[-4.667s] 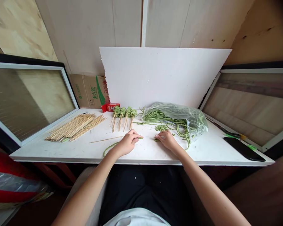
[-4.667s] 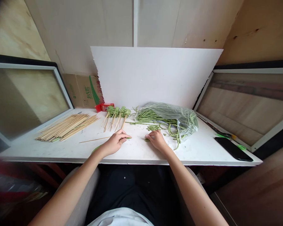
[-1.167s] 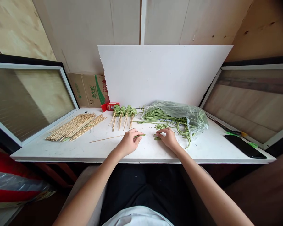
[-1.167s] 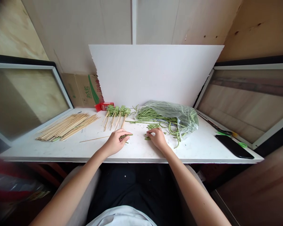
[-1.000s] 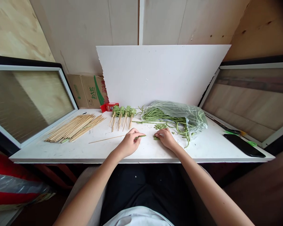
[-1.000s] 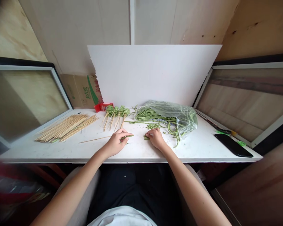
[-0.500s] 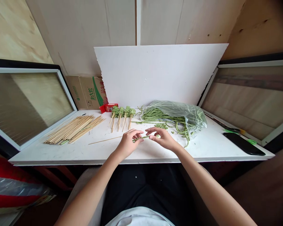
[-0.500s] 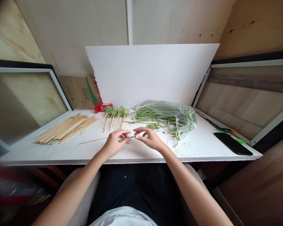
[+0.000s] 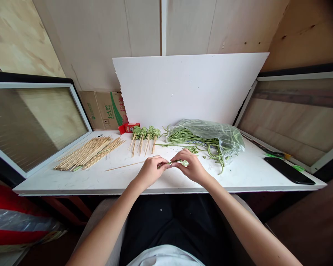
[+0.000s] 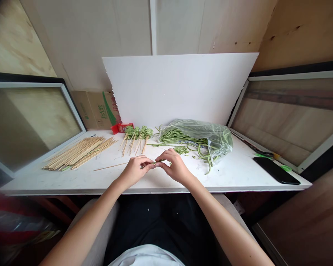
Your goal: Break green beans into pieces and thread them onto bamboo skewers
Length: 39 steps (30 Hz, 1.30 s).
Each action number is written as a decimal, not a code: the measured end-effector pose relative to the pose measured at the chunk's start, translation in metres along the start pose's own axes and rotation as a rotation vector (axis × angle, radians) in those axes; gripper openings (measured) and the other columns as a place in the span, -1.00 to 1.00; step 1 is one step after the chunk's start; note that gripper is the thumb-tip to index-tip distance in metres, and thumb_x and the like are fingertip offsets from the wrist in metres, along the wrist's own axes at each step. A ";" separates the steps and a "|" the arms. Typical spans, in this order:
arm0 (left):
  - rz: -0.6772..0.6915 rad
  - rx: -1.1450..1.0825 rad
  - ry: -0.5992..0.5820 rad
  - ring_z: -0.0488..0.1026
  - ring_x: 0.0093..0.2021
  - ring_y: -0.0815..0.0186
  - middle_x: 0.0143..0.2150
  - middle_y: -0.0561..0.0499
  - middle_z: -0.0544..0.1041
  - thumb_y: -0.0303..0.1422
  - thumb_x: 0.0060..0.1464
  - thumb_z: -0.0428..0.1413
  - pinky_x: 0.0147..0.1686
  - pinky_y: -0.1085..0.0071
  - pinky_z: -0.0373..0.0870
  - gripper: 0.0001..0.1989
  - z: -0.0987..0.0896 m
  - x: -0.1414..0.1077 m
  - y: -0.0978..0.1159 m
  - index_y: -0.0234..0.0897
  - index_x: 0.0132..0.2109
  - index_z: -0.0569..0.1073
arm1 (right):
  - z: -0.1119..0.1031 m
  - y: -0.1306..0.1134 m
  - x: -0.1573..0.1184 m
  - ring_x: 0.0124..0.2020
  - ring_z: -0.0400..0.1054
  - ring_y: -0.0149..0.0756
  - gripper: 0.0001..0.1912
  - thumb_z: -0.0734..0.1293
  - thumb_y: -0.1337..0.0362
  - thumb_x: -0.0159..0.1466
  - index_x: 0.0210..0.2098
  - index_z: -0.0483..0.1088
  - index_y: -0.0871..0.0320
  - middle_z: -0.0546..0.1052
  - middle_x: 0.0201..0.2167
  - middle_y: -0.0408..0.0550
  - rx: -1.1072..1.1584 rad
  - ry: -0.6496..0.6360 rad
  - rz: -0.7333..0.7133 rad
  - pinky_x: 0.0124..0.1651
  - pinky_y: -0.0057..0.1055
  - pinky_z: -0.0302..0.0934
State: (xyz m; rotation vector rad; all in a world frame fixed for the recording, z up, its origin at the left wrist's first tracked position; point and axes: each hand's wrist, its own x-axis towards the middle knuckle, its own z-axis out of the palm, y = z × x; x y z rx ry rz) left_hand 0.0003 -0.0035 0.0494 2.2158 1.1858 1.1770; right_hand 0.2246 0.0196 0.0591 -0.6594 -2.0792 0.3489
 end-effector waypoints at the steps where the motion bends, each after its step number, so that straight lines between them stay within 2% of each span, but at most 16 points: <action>1: 0.016 0.010 0.008 0.48 -0.32 0.31 -0.28 -0.01 0.62 -0.32 0.25 0.28 -0.25 0.37 0.39 -0.90 0.000 0.000 0.001 -0.23 -0.20 0.67 | 0.000 -0.002 0.000 -0.16 0.38 -0.11 -0.91 0.42 0.19 0.42 -0.18 0.58 0.03 0.60 -0.28 -0.01 0.002 -0.013 -0.011 -0.05 -0.15 0.29; 5: 0.072 0.076 0.022 0.46 -0.31 0.30 -0.28 0.00 0.61 -0.36 0.21 0.32 -0.22 0.36 0.36 -0.96 -0.002 -0.001 0.010 -0.22 -0.22 0.66 | 0.003 -0.007 0.000 -0.17 0.34 -0.12 -0.92 0.38 0.34 0.42 -0.21 0.53 0.05 0.57 -0.31 -0.03 0.005 -0.025 -0.018 -0.07 -0.17 0.26; 10: 0.136 0.154 0.019 0.43 -0.32 0.29 -0.33 0.02 0.58 -0.36 0.22 0.31 -0.16 0.32 0.34 -0.94 0.001 -0.003 0.019 -0.22 -0.24 0.62 | 0.008 -0.009 -0.001 -0.17 0.27 -0.13 -0.70 0.24 0.60 0.32 -0.25 0.46 0.07 0.52 -0.33 -0.04 0.012 -0.016 -0.029 -0.10 -0.22 0.21; 15: 0.148 0.146 -0.037 0.45 -0.30 0.31 -0.32 0.02 0.56 -0.46 0.30 0.19 -0.15 0.34 0.32 -0.84 0.003 -0.003 0.018 -0.23 -0.29 0.59 | 0.012 -0.010 -0.002 -0.15 0.26 -0.13 -0.65 0.21 0.65 0.24 -0.29 0.45 0.07 0.51 -0.35 -0.05 0.037 -0.020 -0.032 -0.11 -0.24 0.19; 22: 0.170 0.126 -0.088 0.48 -0.26 0.29 -0.34 0.03 0.57 -0.55 0.26 0.10 0.00 0.28 0.32 -0.73 0.003 -0.003 0.011 -0.23 -0.39 0.54 | 0.016 -0.004 -0.005 -0.15 0.29 -0.14 -0.72 0.24 0.56 0.29 -0.31 0.45 0.07 0.51 -0.35 -0.07 0.140 -0.057 0.027 -0.06 -0.23 0.19; 25: 0.158 0.082 -0.094 0.48 -0.28 0.27 -0.35 0.01 0.58 -0.54 0.25 0.08 0.01 0.26 0.35 -0.73 0.001 -0.003 0.010 -0.22 -0.39 0.55 | 0.017 -0.002 -0.005 -0.17 0.31 -0.14 -0.81 0.29 0.32 0.42 -0.34 0.46 0.07 0.51 -0.36 -0.05 0.225 -0.076 0.057 -0.03 -0.19 0.22; 28: 0.116 -0.017 -0.110 0.50 -0.28 0.27 -0.34 -0.02 0.58 -0.51 0.27 0.07 -0.07 0.31 0.40 -0.74 -0.002 -0.001 0.009 -0.24 -0.35 0.57 | 0.018 -0.004 -0.005 -0.18 0.36 -0.13 -0.64 0.32 -0.03 0.44 -0.35 0.49 0.07 0.52 -0.37 -0.01 0.336 -0.088 0.074 -0.03 -0.17 0.27; 30: 0.078 -0.080 -0.103 0.51 -0.27 0.27 -0.33 -0.03 0.59 -0.46 0.30 0.08 -0.17 0.37 0.42 -0.77 -0.005 0.001 0.008 -0.26 -0.32 0.58 | 0.016 -0.005 -0.004 -0.19 0.40 -0.12 -0.58 0.36 -0.14 0.39 -0.32 0.53 0.07 0.54 -0.36 0.00 0.361 -0.058 0.097 -0.06 -0.18 0.31; 33: 0.047 -0.107 -0.065 0.52 -0.24 0.26 -0.27 -0.05 0.62 -0.35 0.35 0.11 -0.19 0.39 0.41 -0.78 -0.008 0.003 0.005 -0.27 -0.25 0.60 | 0.009 0.005 -0.003 -0.22 0.41 -0.13 -0.62 0.43 -0.13 0.34 -0.24 0.62 0.06 0.59 -0.34 0.01 0.250 0.025 0.137 -0.13 -0.21 0.31; 35: 0.036 -0.102 -0.052 0.53 -0.21 0.26 -0.23 -0.06 0.64 -0.28 0.38 0.11 -0.17 0.39 0.41 -0.77 -0.009 0.003 0.002 -0.27 -0.18 0.62 | 0.003 0.022 -0.004 -0.22 0.39 -0.11 -0.67 0.41 -0.07 0.37 -0.19 0.65 0.04 0.60 -0.35 0.02 0.107 0.066 0.167 -0.16 -0.22 0.28; 39: 0.020 -0.078 -0.039 0.54 -0.17 0.25 -0.17 -0.08 0.64 -0.25 0.41 0.06 -0.12 0.37 0.42 -0.72 -0.008 0.002 -0.004 -0.27 -0.14 0.63 | -0.006 0.069 -0.013 -0.19 0.39 -0.08 -0.63 0.21 0.15 0.50 -0.05 0.64 0.11 0.59 -0.32 0.06 -0.163 0.082 0.260 -0.07 -0.14 0.29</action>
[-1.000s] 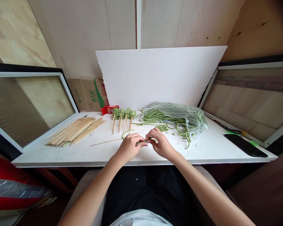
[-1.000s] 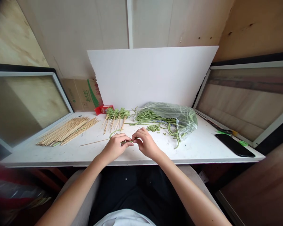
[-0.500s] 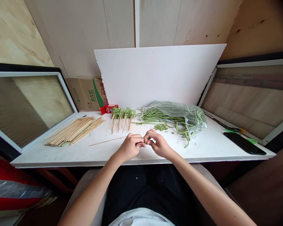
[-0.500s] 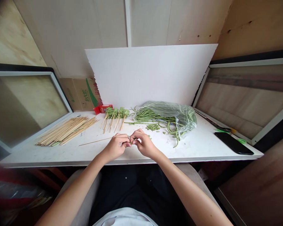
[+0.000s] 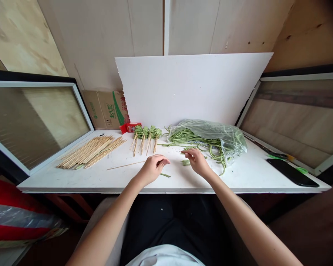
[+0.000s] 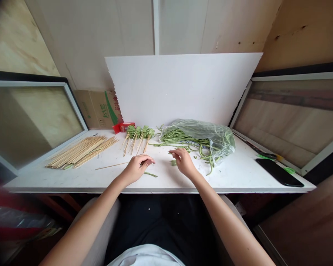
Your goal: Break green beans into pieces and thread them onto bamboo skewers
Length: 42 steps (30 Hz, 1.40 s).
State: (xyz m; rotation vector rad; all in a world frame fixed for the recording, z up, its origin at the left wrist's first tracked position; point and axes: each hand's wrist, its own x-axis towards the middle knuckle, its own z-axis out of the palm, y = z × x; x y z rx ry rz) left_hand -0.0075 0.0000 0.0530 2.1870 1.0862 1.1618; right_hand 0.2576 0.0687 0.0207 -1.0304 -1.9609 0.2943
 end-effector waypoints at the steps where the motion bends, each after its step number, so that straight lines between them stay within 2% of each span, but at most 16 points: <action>1: -0.005 0.009 0.003 0.54 -0.18 0.24 -0.16 -0.09 0.64 -0.25 0.42 0.05 -0.12 0.37 0.42 -0.70 0.000 0.000 -0.001 -0.27 -0.14 0.64 | 0.001 0.011 0.000 -0.18 0.40 -0.07 -0.63 0.20 0.20 0.48 -0.04 0.64 0.13 0.60 -0.30 0.07 -0.043 -0.005 0.017 -0.06 -0.12 0.30; 5: -0.023 0.053 0.001 0.53 -0.16 0.23 -0.13 -0.11 0.60 -0.22 0.45 -0.01 -0.09 0.35 0.44 -0.65 0.001 -0.002 -0.003 -0.27 -0.06 0.65 | 0.006 0.037 -0.005 -0.07 0.42 0.00 -0.71 0.27 0.29 0.40 -0.06 0.64 0.14 0.65 -0.16 0.12 -0.154 -0.035 0.052 0.02 -0.07 0.32; 9: -0.040 0.093 -0.025 0.51 -0.22 0.27 -0.08 -0.11 0.53 -0.27 0.47 -0.09 -0.11 0.35 0.47 -0.59 0.003 -0.004 -0.004 -0.25 0.24 0.54 | 0.010 0.043 -0.010 0.01 0.40 0.05 -0.76 0.31 0.29 0.39 -0.13 0.65 0.13 0.66 -0.17 0.12 -0.209 -0.071 0.023 0.08 -0.07 0.31; 12: -0.036 0.094 -0.076 0.49 -0.24 0.31 -0.08 -0.08 0.49 -0.31 0.47 -0.12 -0.12 0.37 0.49 -0.56 0.003 -0.005 -0.005 -0.24 0.33 0.45 | 0.012 0.047 -0.011 -0.03 0.39 0.03 -0.71 0.26 0.31 0.42 -0.18 0.66 0.13 0.65 -0.16 0.11 -0.262 -0.131 -0.014 0.11 -0.06 0.27; 17: 0.017 0.066 -0.082 0.52 -0.12 0.27 -0.07 -0.10 0.53 -0.32 0.45 -0.05 -0.04 0.34 0.50 -0.61 0.005 -0.004 -0.006 -0.21 0.24 0.54 | 0.013 0.052 -0.011 0.01 0.36 0.01 -0.64 0.21 0.20 0.48 -0.15 0.64 0.14 0.62 -0.11 0.13 -0.303 -0.157 -0.027 0.14 -0.05 0.26; 21: -0.036 0.007 -0.044 0.57 -0.18 0.25 -0.08 -0.11 0.63 -0.32 0.36 0.12 -0.08 0.33 0.52 -0.75 0.007 -0.002 -0.007 -0.20 0.06 0.65 | 0.010 0.049 -0.013 0.12 0.30 0.07 -0.66 0.26 0.08 0.47 -0.03 0.63 0.06 0.56 -0.01 0.15 -0.383 -0.182 -0.025 0.19 0.04 0.23; 26: -0.100 -0.125 -0.009 0.62 -0.28 0.26 -0.23 -0.06 0.69 -0.36 0.25 0.24 -0.17 0.34 0.59 -0.74 0.009 -0.003 -0.008 -0.23 0.06 0.63 | 0.008 0.047 -0.016 0.21 0.24 0.12 -0.74 0.35 0.11 0.43 0.00 0.64 -0.01 0.50 0.08 0.16 -0.384 -0.184 -0.065 0.21 0.08 0.23; 30: -0.101 -0.186 -0.001 0.66 -0.25 0.23 -0.21 -0.09 0.71 -0.36 0.22 0.27 -0.15 0.31 0.64 -0.73 0.009 -0.004 -0.006 -0.26 0.05 0.63 | 0.010 0.048 -0.016 0.19 0.28 0.11 -0.71 0.35 0.09 0.43 0.03 0.64 -0.01 0.50 0.07 0.16 -0.359 -0.171 -0.055 0.22 0.11 0.25; 33: -0.096 -0.183 0.016 0.68 -0.23 0.21 -0.21 -0.09 0.71 -0.39 0.20 0.29 -0.12 0.29 0.65 -0.73 0.007 -0.004 -0.004 -0.27 0.05 0.62 | 0.006 0.035 -0.012 0.21 0.29 0.13 -0.66 0.32 0.03 0.45 0.06 0.62 0.02 0.51 0.08 0.16 -0.272 -0.129 -0.060 0.24 0.16 0.24; 35: -0.091 -0.163 0.029 0.69 -0.20 0.20 -0.21 -0.07 0.72 -0.43 0.18 0.29 -0.07 0.28 0.65 -0.72 0.007 -0.003 -0.002 -0.24 0.05 0.62 | -0.001 0.015 -0.007 0.20 0.33 0.10 -0.60 0.28 -0.02 0.47 0.10 0.59 0.01 0.53 0.10 0.16 -0.120 -0.122 -0.057 0.23 0.14 0.27; 38: -0.077 -0.135 0.031 0.69 -0.16 0.21 -0.22 -0.02 0.72 -0.50 0.16 0.27 -0.02 0.28 0.64 -0.67 0.007 -0.003 0.001 -0.20 0.08 0.60 | -0.011 -0.026 -0.002 0.07 0.48 -0.04 -0.51 0.20 -0.08 0.51 0.23 0.48 0.02 0.60 0.04 0.11 0.246 -0.269 -0.025 0.00 -0.12 0.44; 40: -0.053 -0.138 0.020 0.69 -0.15 0.21 -0.20 -0.02 0.72 -0.52 0.16 0.27 -0.03 0.28 0.64 -0.67 0.008 -0.004 0.005 -0.20 0.06 0.59 | -0.014 -0.052 -0.001 -0.08 0.55 -0.10 -0.53 0.31 -0.09 0.45 0.16 0.53 0.06 0.65 -0.08 0.07 0.353 -0.335 -0.040 -0.07 -0.20 0.45; 42: -0.027 -0.148 0.019 0.69 -0.14 0.22 -0.17 -0.03 0.71 -0.51 0.17 0.27 -0.06 0.30 0.64 -0.71 0.010 -0.004 0.009 -0.20 0.03 0.57 | -0.014 -0.069 -0.003 -0.17 0.54 -0.13 -0.60 0.42 -0.09 0.37 0.00 0.61 0.05 0.67 -0.16 0.04 0.308 -0.278 -0.084 -0.12 -0.24 0.42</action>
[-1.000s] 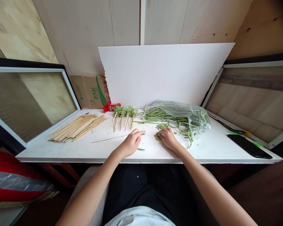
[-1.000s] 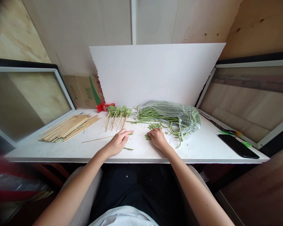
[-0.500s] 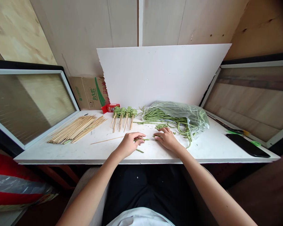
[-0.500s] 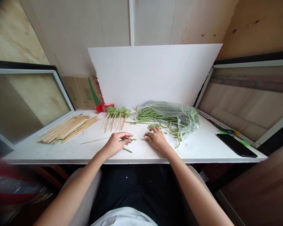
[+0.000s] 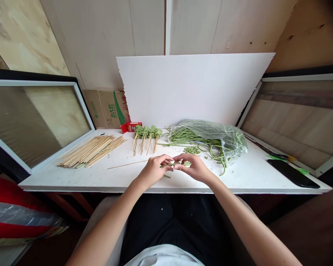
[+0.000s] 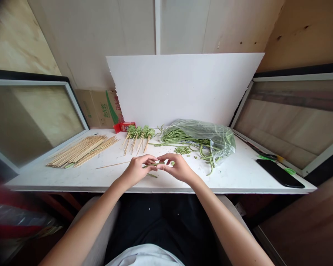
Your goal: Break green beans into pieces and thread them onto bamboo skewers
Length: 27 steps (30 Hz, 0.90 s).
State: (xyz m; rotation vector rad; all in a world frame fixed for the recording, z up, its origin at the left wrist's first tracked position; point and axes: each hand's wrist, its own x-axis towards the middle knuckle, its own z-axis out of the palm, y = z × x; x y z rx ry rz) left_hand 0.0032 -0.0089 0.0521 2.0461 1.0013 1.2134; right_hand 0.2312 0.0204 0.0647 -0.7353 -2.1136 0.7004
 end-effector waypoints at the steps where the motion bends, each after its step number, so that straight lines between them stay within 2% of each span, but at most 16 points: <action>1: 0.005 0.002 0.005 0.68 -0.15 0.23 -0.17 -0.03 0.70 -0.50 0.16 0.27 -0.07 0.32 0.64 -0.70 0.001 0.000 0.002 -0.20 0.04 0.56 | 0.003 -0.004 0.000 -0.20 0.53 -0.14 -0.64 0.44 -0.07 0.36 -0.06 0.63 0.04 0.67 -0.20 0.03 -0.041 0.042 -0.027 -0.14 -0.24 0.41; 4: -0.006 0.062 0.029 0.66 -0.17 0.25 -0.20 0.00 0.69 -0.48 0.13 0.33 -0.09 0.36 0.60 -0.61 0.000 0.000 0.003 -0.17 0.09 0.54 | 0.007 -0.005 -0.001 -0.23 0.48 -0.14 -0.71 0.42 -0.04 0.39 -0.15 0.65 0.02 0.64 -0.28 0.02 -0.109 0.141 -0.101 -0.16 -0.21 0.38; 8: 0.036 0.183 0.026 0.61 -0.22 0.25 -0.20 -0.03 0.68 -0.35 0.23 0.29 -0.16 0.37 0.52 -0.87 -0.004 0.002 0.002 -0.20 -0.07 0.62 | 0.004 -0.001 0.000 -0.19 0.43 -0.12 -0.75 0.40 0.02 0.41 -0.15 0.64 0.01 0.62 -0.28 0.02 -0.122 0.222 -0.137 -0.17 -0.20 0.35; 16: 0.141 0.245 0.040 0.56 -0.28 0.29 -0.25 -0.02 0.66 -0.43 0.29 0.22 -0.23 0.40 0.42 -0.88 -0.005 -0.001 0.010 -0.21 -0.10 0.67 | 0.007 -0.014 0.000 -0.17 0.40 -0.11 -0.81 0.41 0.09 0.42 -0.16 0.63 0.02 0.60 -0.29 0.01 -0.159 0.187 -0.215 -0.08 -0.14 0.32; 21: 0.147 0.226 0.059 0.54 -0.30 0.29 -0.26 -0.02 0.65 -0.37 0.24 0.29 -0.23 0.40 0.40 -0.93 -0.006 0.000 0.014 -0.23 -0.14 0.67 | 0.008 -0.017 0.000 -0.16 0.37 -0.10 -0.85 0.40 0.14 0.43 -0.20 0.60 0.03 0.58 -0.30 0.00 -0.196 0.240 -0.248 -0.05 -0.13 0.30; 27: 0.151 0.203 0.028 0.53 -0.26 0.29 -0.24 -0.03 0.63 -0.37 0.27 0.27 -0.20 0.40 0.40 -0.90 -0.009 0.001 0.014 -0.23 -0.09 0.66 | 0.009 -0.015 0.000 -0.16 0.38 -0.11 -0.87 0.38 0.20 0.44 -0.16 0.60 0.02 0.56 -0.29 0.00 -0.236 0.250 -0.286 -0.05 -0.14 0.28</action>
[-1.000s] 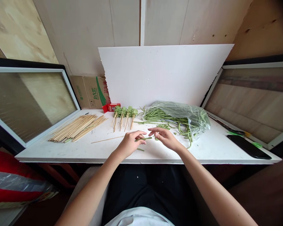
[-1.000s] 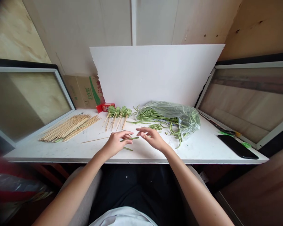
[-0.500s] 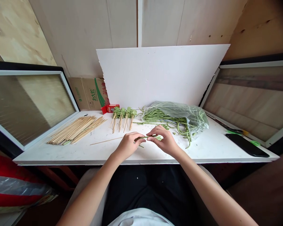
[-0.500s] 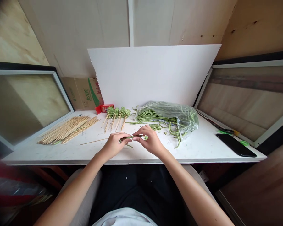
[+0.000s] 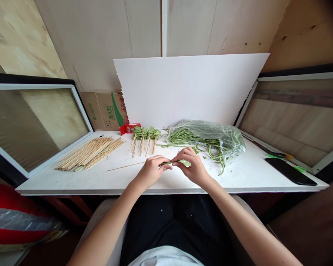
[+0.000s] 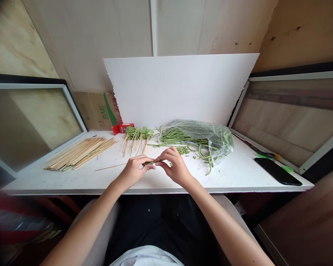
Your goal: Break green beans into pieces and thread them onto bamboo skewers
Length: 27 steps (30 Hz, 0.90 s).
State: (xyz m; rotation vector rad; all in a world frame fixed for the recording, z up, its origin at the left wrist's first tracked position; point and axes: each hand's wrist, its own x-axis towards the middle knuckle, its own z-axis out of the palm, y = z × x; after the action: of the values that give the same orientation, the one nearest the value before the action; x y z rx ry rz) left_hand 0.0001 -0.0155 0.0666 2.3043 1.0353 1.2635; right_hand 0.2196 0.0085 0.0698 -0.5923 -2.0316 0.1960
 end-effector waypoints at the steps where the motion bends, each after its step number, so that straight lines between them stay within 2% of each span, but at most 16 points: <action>1: 0.001 0.001 -0.011 0.53 -0.26 0.29 -0.24 -0.03 0.62 -0.36 0.29 0.24 -0.20 0.40 0.40 -0.89 0.000 0.000 -0.001 -0.23 -0.08 0.65 | 0.000 0.000 0.000 -0.16 0.37 -0.12 -0.87 0.37 0.21 0.45 -0.16 0.60 0.02 0.56 -0.29 0.00 -0.011 0.002 -0.006 -0.05 -0.13 0.28; 10: -0.007 0.051 -0.001 0.52 -0.23 0.26 -0.23 -0.05 0.62 -0.35 0.34 0.19 -0.18 0.35 0.41 -0.88 0.001 0.000 -0.003 -0.23 -0.13 0.63 | 0.007 0.007 -0.003 -0.17 0.33 -0.12 -0.96 0.41 0.27 0.41 -0.17 0.55 0.04 0.54 -0.29 -0.01 -0.017 -0.009 -0.024 -0.06 -0.15 0.25; 14: -0.004 0.091 -0.057 0.51 -0.21 0.25 -0.24 -0.04 0.61 -0.39 0.36 0.13 -0.12 0.33 0.40 -0.85 0.007 -0.001 0.000 -0.23 -0.17 0.60 | 0.012 0.006 -0.005 -0.17 0.30 -0.11 -0.85 0.33 0.42 0.41 -0.21 0.51 0.06 0.52 -0.30 -0.01 0.011 -0.024 -0.016 -0.08 -0.17 0.23; 19: 0.004 0.101 -0.082 0.45 -0.30 0.29 -0.38 0.02 0.55 -0.49 0.33 0.10 -0.13 0.35 0.37 -0.77 0.013 -0.003 0.000 -0.25 -0.32 0.54 | 0.017 0.007 -0.008 -0.15 0.27 -0.12 -0.73 0.27 0.57 0.31 -0.30 0.48 0.07 0.51 -0.32 -0.03 0.094 -0.063 0.055 -0.06 -0.18 0.20; 22: 0.005 0.041 -0.086 0.43 -0.33 0.32 -0.41 0.03 0.53 -0.58 0.27 0.09 -0.19 0.39 0.35 -0.73 0.014 -0.002 -0.004 -0.26 -0.38 0.53 | 0.019 0.010 -0.010 -0.15 0.30 -0.13 -0.78 0.31 0.50 0.33 -0.32 0.50 0.06 0.52 -0.33 -0.05 0.184 -0.087 0.117 -0.02 -0.17 0.18; 25: -0.016 -0.046 -0.093 0.42 -0.36 0.34 -0.42 0.03 0.54 -0.61 0.23 0.08 -0.26 0.42 0.34 -0.72 0.014 -0.002 -0.007 -0.27 -0.40 0.54 | 0.021 0.016 -0.012 -0.16 0.33 -0.13 -0.86 0.38 0.32 0.38 -0.33 0.51 0.06 0.53 -0.35 -0.05 0.286 -0.105 0.154 0.01 -0.16 0.17; 27: -0.038 -0.097 -0.108 0.42 -0.37 0.35 -0.42 0.02 0.54 -0.59 0.22 0.08 -0.30 0.43 0.32 -0.73 0.014 -0.003 -0.009 -0.28 -0.40 0.55 | 0.022 0.019 -0.013 -0.18 0.34 -0.13 -0.82 0.40 0.18 0.40 -0.34 0.51 0.06 0.53 -0.35 -0.04 0.359 -0.118 0.183 0.01 -0.16 0.17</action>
State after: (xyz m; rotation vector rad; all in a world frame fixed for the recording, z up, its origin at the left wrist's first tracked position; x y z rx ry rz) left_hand 0.0070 -0.0101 0.0517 2.2424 0.9548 1.1358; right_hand 0.2121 0.0207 0.0410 -0.5472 -1.9884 0.7027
